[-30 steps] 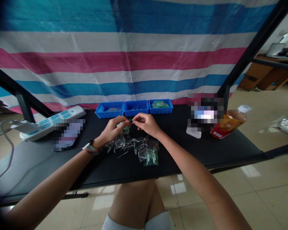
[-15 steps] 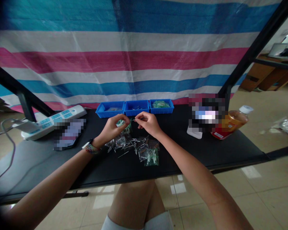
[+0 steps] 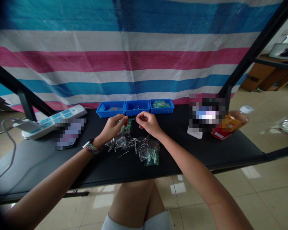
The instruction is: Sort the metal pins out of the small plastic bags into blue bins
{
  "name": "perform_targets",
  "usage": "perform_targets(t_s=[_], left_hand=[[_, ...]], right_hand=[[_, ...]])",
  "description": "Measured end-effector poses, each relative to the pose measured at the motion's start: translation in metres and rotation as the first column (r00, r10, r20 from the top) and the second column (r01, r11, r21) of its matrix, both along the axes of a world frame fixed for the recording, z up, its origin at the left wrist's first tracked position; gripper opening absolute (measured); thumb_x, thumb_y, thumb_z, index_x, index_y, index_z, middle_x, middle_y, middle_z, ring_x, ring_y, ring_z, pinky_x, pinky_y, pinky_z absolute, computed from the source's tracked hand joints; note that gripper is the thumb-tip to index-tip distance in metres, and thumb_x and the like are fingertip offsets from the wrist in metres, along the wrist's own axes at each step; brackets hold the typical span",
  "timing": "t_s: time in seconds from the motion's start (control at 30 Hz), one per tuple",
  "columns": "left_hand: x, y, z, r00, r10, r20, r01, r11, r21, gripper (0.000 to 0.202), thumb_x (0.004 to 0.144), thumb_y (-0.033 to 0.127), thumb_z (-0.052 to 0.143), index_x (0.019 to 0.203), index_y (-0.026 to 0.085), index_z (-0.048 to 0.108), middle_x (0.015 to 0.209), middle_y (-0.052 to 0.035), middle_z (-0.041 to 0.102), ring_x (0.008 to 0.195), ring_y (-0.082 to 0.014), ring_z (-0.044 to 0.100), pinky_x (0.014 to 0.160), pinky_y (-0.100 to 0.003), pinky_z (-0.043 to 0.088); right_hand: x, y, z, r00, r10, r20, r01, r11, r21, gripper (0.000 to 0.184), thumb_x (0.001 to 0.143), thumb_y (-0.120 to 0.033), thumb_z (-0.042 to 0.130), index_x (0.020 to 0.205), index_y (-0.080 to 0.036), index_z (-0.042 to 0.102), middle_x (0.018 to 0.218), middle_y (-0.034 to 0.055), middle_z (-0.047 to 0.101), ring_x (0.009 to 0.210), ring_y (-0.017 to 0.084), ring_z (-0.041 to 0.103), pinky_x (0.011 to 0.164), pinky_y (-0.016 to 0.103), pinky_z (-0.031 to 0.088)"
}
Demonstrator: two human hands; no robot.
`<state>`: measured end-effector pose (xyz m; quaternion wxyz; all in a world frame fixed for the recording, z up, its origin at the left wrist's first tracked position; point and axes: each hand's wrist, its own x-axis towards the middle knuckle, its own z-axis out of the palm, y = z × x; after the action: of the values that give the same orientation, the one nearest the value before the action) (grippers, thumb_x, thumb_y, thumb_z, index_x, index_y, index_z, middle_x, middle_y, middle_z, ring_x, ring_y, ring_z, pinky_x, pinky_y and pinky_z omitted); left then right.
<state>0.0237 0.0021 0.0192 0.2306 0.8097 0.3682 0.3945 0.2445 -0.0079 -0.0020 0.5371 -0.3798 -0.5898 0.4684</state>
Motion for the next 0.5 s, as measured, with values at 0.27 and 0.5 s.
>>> perform_targets(t_s=[0.27, 0.5], left_hand=[[-0.0016, -0.0018, 0.0022, 0.999, -0.043, 0.025, 0.043, 0.999, 0.000, 0.024, 0.101, 0.040, 0.061, 0.093, 0.020, 0.070, 0.092, -0.0055, 0.075, 0.086, -0.0207, 0.068, 0.078, -0.033, 0.052], [-0.0001, -0.0013, 0.0021, 1.000, -0.015, -0.014, 0.016, 0.999, 0.032, 0.037, 0.107, 0.044, 0.056, 0.081, 0.021, 0.069, 0.081, -0.0040, 0.073, 0.081, -0.0201, 0.066, 0.076, -0.033, 0.050]], right_hand=[[-0.0008, 0.0012, -0.0022, 0.998, -0.033, 0.045, 0.033, 0.999, 0.010, 0.051, 0.080, -0.069, 0.080, 0.086, -0.020, 0.068, 0.079, 0.0023, 0.073, 0.052, 0.011, 0.059, 0.049, 0.024, 0.049], [-0.0011, -0.0007, 0.0004, 1.000, -0.023, 0.003, 0.023, 1.000, -0.018, 0.039, 0.082, -0.057, 0.081, 0.089, -0.020, 0.070, 0.081, 0.0015, 0.072, 0.053, 0.011, 0.060, 0.050, 0.024, 0.050]])
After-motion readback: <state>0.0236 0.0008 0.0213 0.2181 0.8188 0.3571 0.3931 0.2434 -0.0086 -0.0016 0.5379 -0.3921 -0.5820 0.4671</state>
